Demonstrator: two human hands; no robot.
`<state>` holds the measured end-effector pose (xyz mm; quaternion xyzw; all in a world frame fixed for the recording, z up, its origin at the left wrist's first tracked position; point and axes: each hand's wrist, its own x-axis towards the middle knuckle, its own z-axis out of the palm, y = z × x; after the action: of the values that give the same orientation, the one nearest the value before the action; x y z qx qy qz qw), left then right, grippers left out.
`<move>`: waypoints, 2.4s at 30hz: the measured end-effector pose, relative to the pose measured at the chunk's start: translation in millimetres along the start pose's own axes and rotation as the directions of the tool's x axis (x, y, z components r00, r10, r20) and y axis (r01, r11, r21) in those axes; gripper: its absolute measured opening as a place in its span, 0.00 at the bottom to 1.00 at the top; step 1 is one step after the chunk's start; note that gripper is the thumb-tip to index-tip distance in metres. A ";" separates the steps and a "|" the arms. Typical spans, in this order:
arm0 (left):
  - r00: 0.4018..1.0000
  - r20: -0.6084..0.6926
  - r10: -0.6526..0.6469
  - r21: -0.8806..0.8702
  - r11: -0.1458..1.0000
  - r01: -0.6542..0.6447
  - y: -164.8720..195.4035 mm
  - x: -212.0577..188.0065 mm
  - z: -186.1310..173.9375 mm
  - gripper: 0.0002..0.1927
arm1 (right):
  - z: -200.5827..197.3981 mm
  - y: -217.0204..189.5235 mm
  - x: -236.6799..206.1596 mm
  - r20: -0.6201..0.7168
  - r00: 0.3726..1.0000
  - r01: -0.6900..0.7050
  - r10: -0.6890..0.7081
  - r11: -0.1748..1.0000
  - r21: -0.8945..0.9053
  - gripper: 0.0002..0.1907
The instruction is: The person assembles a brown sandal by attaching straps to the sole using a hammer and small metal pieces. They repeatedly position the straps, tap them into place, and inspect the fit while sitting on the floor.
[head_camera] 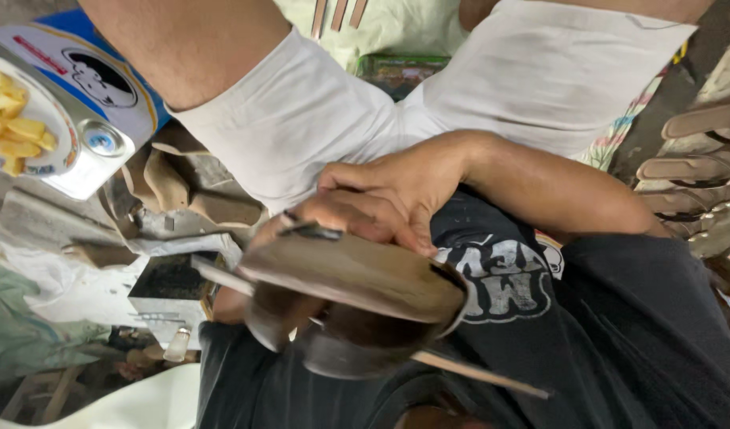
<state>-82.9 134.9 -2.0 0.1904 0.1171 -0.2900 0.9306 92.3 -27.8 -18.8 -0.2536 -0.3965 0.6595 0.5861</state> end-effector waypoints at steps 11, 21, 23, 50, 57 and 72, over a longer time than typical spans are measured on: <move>0.904 0.018 0.428 0.829 0.498 -0.253 43.7 50.2 92.2 0.26 | -27.1 -126.7 -77.6 -0.894 0.443 -0.002 0.064 0.998 0.070 0.29; 0.967 -0.111 0.229 0.573 0.810 -0.126 38.6 38.4 46.1 0.16 | -10.8 -107.7 -76.7 -0.868 0.440 -0.120 -0.229 0.943 -0.310 0.13; 0.982 -0.128 0.137 0.405 0.911 -0.075 32.6 37.5 38.3 0.16 | -16.2 -103.4 -90.0 -0.853 0.469 -0.068 -0.228 0.954 -0.292 0.13; 0.940 0.342 0.023 0.615 0.751 -0.242 79.1 90.9 35.5 0.43 | 39.2 -156.6 -55.1 -0.818 0.524 -0.298 -0.237 0.849 -0.437 0.18; 0.997 0.070 -0.043 0.690 0.724 -0.017 81.2 75.7 63.0 0.36 | 60.8 -137.7 -58.5 -0.901 0.291 -0.198 -0.322 0.901 -0.386 0.21; 0.916 -0.388 0.102 -0.133 0.977 -0.166 45.0 61.9 23.6 0.37 | 62.9 -63.5 -91.8 -0.923 0.379 -0.171 -0.072 0.974 -0.146 0.08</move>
<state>-4.3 128.5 11.8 0.1733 0.3044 -0.1726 0.9206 95.3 -131.6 56.4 -0.6518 -0.0646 0.3761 0.6554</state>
